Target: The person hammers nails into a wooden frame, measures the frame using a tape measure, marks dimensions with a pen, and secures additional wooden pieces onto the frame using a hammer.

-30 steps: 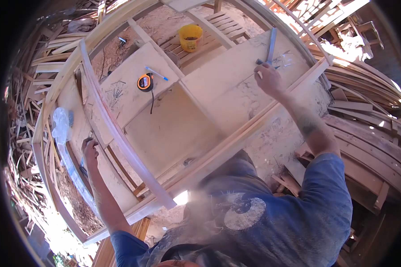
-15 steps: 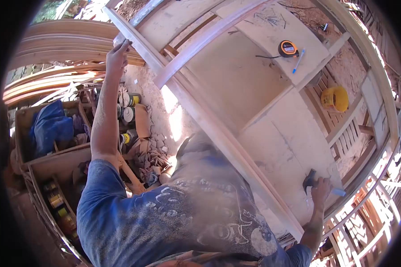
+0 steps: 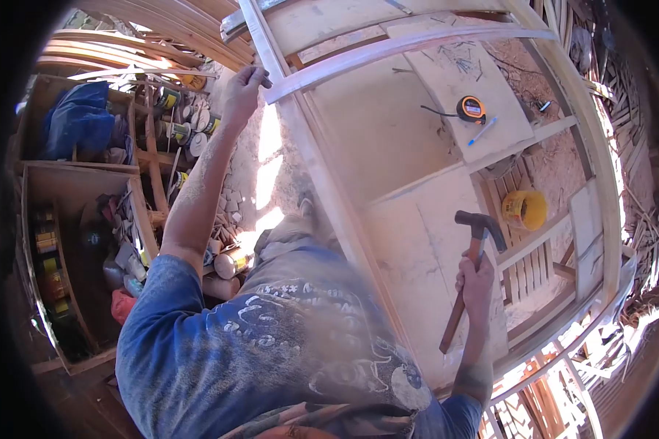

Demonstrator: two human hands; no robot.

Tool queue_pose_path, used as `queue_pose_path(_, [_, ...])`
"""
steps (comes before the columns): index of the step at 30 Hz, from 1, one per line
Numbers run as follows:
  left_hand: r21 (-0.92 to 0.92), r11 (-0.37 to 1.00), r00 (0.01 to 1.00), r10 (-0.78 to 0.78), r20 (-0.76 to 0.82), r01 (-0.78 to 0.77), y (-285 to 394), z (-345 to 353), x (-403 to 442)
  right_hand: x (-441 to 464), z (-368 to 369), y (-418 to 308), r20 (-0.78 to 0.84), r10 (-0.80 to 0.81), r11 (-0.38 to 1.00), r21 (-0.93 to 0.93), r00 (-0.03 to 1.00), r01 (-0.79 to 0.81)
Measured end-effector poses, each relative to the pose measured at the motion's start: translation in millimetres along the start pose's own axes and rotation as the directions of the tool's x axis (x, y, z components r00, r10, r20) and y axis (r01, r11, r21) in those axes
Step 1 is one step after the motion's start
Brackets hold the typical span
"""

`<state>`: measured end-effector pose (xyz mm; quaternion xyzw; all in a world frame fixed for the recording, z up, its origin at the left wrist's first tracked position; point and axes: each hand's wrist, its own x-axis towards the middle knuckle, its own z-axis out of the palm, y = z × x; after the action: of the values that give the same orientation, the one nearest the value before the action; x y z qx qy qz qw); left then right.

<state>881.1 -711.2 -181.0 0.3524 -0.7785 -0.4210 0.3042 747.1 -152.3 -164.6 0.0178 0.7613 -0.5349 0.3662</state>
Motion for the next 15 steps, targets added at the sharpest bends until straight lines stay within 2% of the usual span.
queue_pose_path(1, [0.035, 0.997, 0.997, 0.073, -0.016, -0.072, -1, 4, -4, 4, 7, -7, 0.046, 0.007, 1.000, 0.013, 0.999, -0.007])
queue_pose_path(7, [0.108, 0.992, 0.998, 0.066, -0.017, -0.063, -1, 17, -13, 14, 36, -55, 0.279, -0.065, 0.994, 0.105, 0.958, 0.037])
queue_pose_path(10, [0.129, 0.990, 0.997, 0.062, -0.045, -0.056, -14, 21, -12, -3, 54, -79, 0.279, -0.121, 0.943, 0.332, 0.953, 0.022])
queue_pose_path(13, [0.119, 0.992, 0.990, 0.053, -0.130, -0.037, -16, 24, -13, 14, 49, -28, 0.360, -0.018, 0.998, 0.061, 0.933, -0.004])
queue_pose_path(15, [0.130, 0.991, 0.990, 0.030, -0.136, -0.012, -2, 24, -18, 19, 50, -22, 0.347, 0.109, 0.987, 0.070, 0.932, -0.142])
